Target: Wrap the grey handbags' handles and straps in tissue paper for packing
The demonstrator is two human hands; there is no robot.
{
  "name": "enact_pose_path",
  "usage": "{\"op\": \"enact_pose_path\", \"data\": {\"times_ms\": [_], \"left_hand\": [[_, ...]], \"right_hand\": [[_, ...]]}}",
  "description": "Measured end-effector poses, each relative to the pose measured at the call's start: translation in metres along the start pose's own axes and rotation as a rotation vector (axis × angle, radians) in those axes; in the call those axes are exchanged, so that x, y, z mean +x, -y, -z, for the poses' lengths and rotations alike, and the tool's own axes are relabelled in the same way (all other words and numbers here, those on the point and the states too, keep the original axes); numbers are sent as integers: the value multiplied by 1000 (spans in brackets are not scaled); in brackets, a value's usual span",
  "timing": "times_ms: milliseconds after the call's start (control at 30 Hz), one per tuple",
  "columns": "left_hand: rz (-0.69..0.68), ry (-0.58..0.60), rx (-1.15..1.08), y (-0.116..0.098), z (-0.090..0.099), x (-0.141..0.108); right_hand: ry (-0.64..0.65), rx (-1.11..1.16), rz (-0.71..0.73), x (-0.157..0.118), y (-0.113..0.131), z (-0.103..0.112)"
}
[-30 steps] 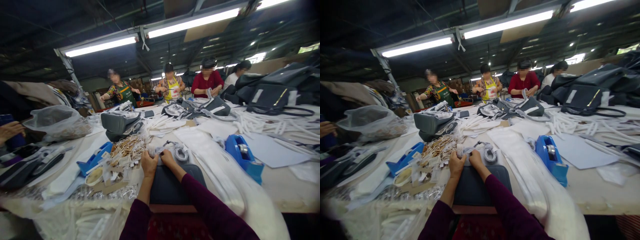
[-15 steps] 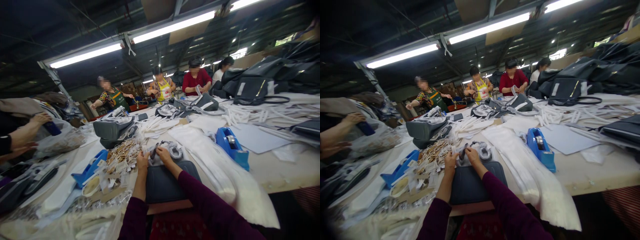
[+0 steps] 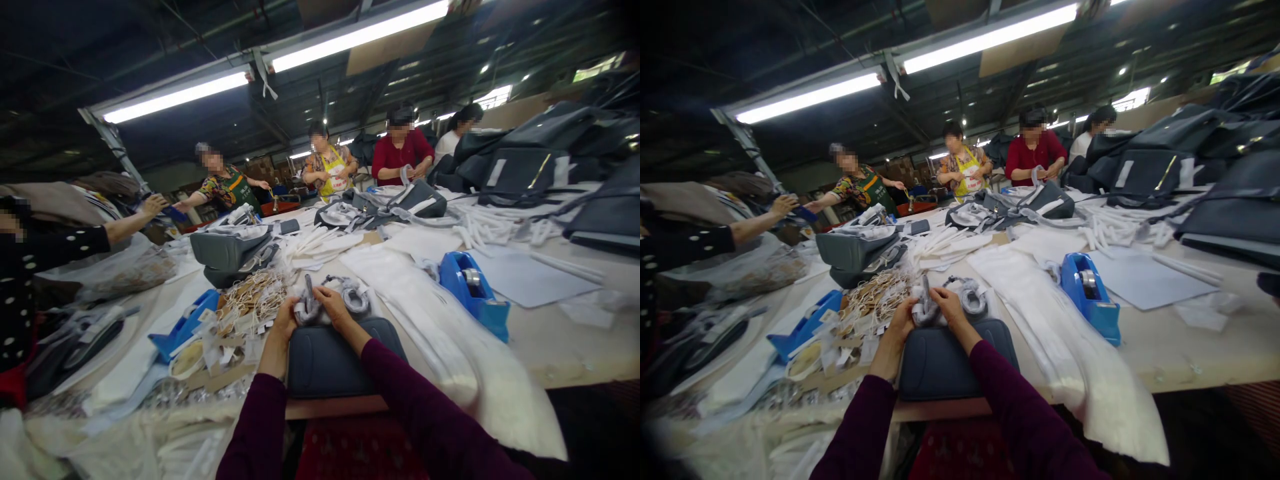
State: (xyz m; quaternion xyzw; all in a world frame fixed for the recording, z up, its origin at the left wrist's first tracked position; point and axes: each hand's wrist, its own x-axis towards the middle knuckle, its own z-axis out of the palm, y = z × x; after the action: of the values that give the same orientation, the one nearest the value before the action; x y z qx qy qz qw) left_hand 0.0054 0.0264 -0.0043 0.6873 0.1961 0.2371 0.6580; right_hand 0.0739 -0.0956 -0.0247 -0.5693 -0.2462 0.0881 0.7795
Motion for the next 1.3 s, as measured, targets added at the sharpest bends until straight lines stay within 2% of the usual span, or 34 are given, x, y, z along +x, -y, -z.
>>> {"op": "enact_pose_path", "data": {"times_ms": [67,167,300,567,700,833,1000,1100,1200,1300], "left_hand": [[14,17,18,-2,-3,2],[-17,-27,64,-1,-7,3],[-82,-54,96,9,-14,-4],[-168,-69,70,35,-17,-9],[-167,-67,39,40,-13,-8],[-162,-82,8,40,-11,-9],[-158,-76,-27,40,-10,-11],[-163,-50,-49,39,-10,-11],[-169,-14,-75,38,-9,-12],[-163,-2,-110,37,-8,-15]], "right_hand": [[-26,33,-4,1,-2,1],[-67,49,-15,2,-5,2],[-124,13,-12,2,-6,3],[-227,-151,188,-12,13,2],[-165,-370,363,-18,20,-1],[-42,-549,465,-20,21,-1],[119,-1003,612,-23,22,1],[152,-1202,620,-25,21,-1],[123,-1103,546,-22,17,0],[-22,-845,409,-17,14,7]]}}
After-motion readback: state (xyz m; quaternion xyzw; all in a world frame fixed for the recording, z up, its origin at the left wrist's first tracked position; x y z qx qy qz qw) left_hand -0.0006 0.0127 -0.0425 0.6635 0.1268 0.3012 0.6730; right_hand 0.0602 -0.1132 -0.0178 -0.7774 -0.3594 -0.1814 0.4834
